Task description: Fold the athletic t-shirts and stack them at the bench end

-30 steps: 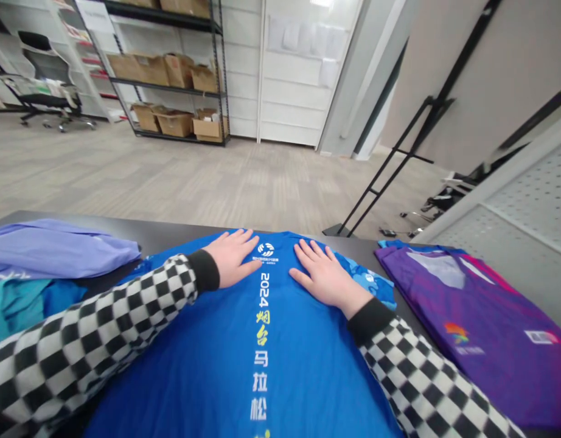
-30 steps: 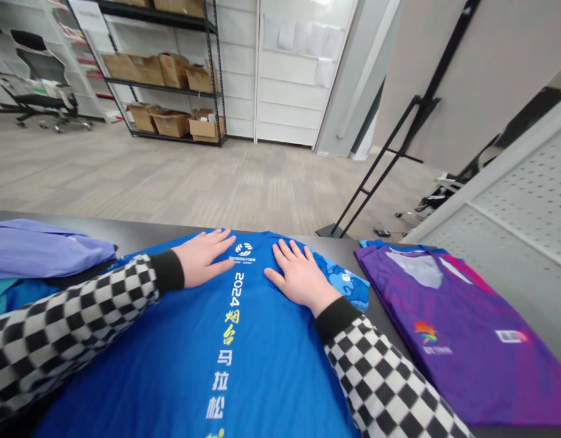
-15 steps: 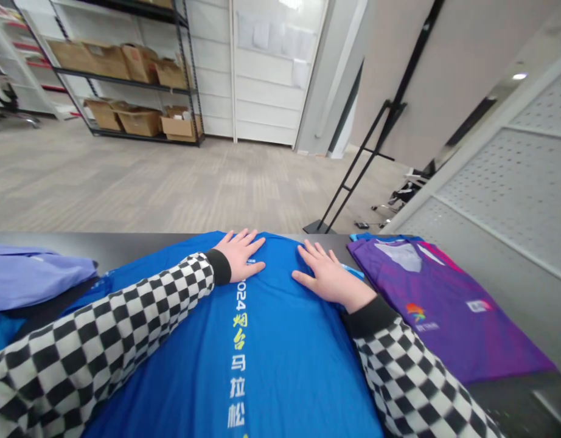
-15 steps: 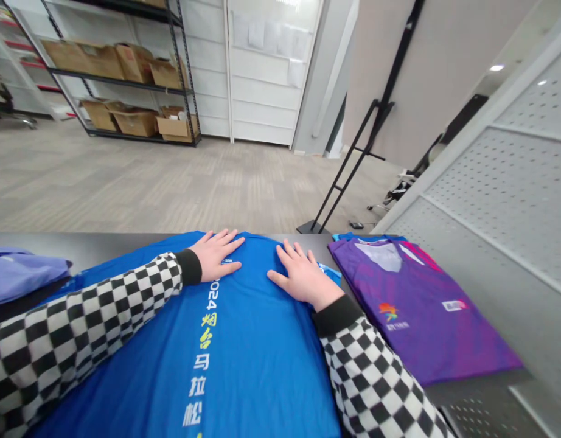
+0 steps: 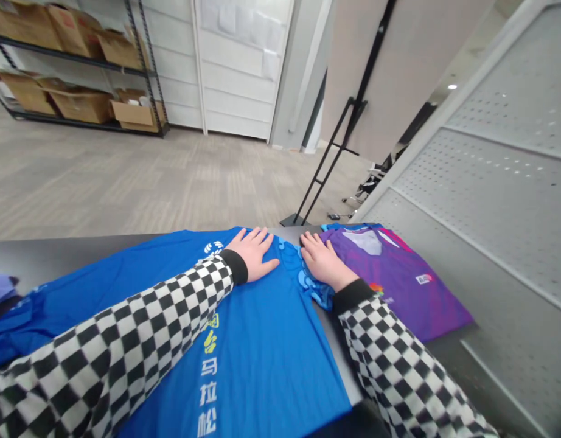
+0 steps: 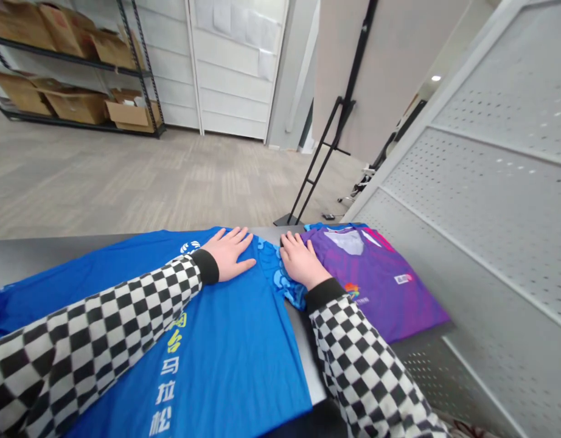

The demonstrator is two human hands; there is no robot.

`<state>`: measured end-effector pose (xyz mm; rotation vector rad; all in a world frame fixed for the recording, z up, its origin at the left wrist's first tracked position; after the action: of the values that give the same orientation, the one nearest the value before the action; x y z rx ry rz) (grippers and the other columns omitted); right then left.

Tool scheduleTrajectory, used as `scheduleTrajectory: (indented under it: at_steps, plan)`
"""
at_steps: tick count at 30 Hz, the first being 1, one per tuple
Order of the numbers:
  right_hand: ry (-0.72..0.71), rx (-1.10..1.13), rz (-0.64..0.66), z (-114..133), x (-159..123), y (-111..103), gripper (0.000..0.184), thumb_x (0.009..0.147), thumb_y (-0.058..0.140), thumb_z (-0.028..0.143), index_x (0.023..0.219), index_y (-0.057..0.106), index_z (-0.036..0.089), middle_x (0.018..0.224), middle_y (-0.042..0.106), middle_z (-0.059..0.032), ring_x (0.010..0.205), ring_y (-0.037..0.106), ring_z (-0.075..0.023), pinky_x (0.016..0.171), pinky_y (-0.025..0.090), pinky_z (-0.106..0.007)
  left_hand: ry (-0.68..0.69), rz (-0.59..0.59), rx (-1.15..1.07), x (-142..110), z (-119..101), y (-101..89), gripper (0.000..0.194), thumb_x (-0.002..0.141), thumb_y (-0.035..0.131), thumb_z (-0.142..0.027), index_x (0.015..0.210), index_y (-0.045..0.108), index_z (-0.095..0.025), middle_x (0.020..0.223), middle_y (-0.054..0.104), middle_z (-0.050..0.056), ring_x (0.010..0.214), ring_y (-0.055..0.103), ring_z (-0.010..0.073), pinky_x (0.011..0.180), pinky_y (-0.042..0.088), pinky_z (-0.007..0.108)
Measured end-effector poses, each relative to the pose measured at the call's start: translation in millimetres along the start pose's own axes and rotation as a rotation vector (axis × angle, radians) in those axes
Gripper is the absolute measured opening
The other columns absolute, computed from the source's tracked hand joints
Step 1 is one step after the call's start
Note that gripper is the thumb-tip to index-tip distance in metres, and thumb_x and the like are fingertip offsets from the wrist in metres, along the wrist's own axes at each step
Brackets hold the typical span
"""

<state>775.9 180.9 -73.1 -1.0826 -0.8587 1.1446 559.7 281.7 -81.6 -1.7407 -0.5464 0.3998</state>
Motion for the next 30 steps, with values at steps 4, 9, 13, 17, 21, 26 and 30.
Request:
scheduleTrajectory:
  at_steps: [4, 9, 13, 17, 21, 26, 30]
  plan:
    - [0.077, -0.084, 0.061, -10, -3, 4, 0.069, 0.118, 0.034, 0.051, 0.178, 0.038, 0.019, 0.187, 0.026, -0.0164, 0.174, 0.018, -0.0451, 0.134, 0.01, -0.081, 0.012, -0.029, 0.006, 2, 6, -4.6, 0.092, 0.106, 0.043, -0.074, 0.175, 0.042, -0.014, 0.185, 0.031, 0.02, 0.172, 0.029, 0.0417, 0.139, 0.016, 0.069]
    - [-0.015, -0.058, -0.141, -3, -4, -23, 0.056, 0.116, 0.045, 0.044, 0.16, 0.062, 0.015, 0.18, 0.041, -0.02, 0.172, 0.028, -0.0409, 0.137, 0.018, -0.072, 0.146, -0.147, 0.077, -4, -17, -21.0, 0.077, 0.113, 0.037, -0.06, 0.17, 0.051, -0.011, 0.182, 0.035, 0.023, 0.171, 0.032, 0.0416, 0.14, 0.011, 0.069]
    - [-0.096, 0.332, -0.326, 18, -19, -48, 0.039, 0.113, 0.054, 0.048, 0.121, 0.08, 0.02, 0.129, 0.081, -0.0154, 0.121, 0.077, -0.0303, 0.107, 0.062, -0.044, 0.217, -0.033, 0.025, -12, -33, -6.8, 0.083, 0.109, 0.043, -0.067, 0.175, 0.045, -0.017, 0.184, 0.033, 0.019, 0.172, 0.029, 0.0418, 0.139, 0.018, 0.07]
    - [0.1, 0.874, 0.117, 31, -29, -25, 0.037, 0.105, 0.069, 0.059, 0.111, 0.071, 0.023, 0.082, 0.077, -0.0032, 0.054, 0.066, -0.0152, 0.044, 0.048, -0.023, 0.209, 0.012, -0.005, -12, -33, 7.8, 0.091, 0.107, 0.043, -0.075, 0.178, 0.04, -0.019, 0.186, 0.028, 0.017, 0.173, 0.024, 0.0434, 0.138, 0.017, 0.072]
    - [0.335, 1.071, 0.358, 19, -31, -11, 0.032, 0.101, 0.077, 0.047, 0.116, 0.067, 0.021, 0.082, 0.079, -0.006, 0.055, 0.072, -0.0173, 0.046, 0.055, -0.023, 0.196, 0.015, -0.013, -11, -30, 8.3, 0.091, 0.106, 0.044, -0.076, 0.178, 0.04, -0.02, 0.186, 0.029, 0.016, 0.174, 0.024, 0.0425, 0.139, 0.016, 0.07]
    - [0.59, 0.905, 0.079, -19, -23, -24, 0.014, 0.105, 0.067, 0.031, 0.106, 0.067, 0.017, 0.069, 0.073, -0.0062, 0.05, 0.07, -0.019, 0.045, 0.057, -0.026, 0.205, 0.005, 0.006, -11, -34, -1.6, 0.093, 0.102, 0.05, -0.079, 0.176, 0.044, -0.022, 0.184, 0.034, 0.016, 0.171, 0.03, 0.044, 0.138, 0.021, 0.07]
    - [0.465, 0.792, -0.15, -15, -14, -25, 0.01, 0.106, 0.064, 0.027, 0.109, 0.07, 0.019, 0.072, 0.072, -0.0029, 0.05, 0.066, -0.0165, 0.043, 0.053, -0.025, 0.223, -0.048, 0.028, -3, -35, -9.2, 0.091, 0.102, 0.051, -0.079, 0.172, 0.051, -0.022, 0.181, 0.041, 0.015, 0.168, 0.038, 0.0424, 0.139, 0.022, 0.066]
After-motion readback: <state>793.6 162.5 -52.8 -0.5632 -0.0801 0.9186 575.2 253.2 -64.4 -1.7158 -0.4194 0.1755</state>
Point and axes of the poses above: each hand's wrist, its own x-axis towards the middle knuckle, its own y-axis out of the palm, z = x × y, the point moved 5 cm from there along x, towards the middle knuckle
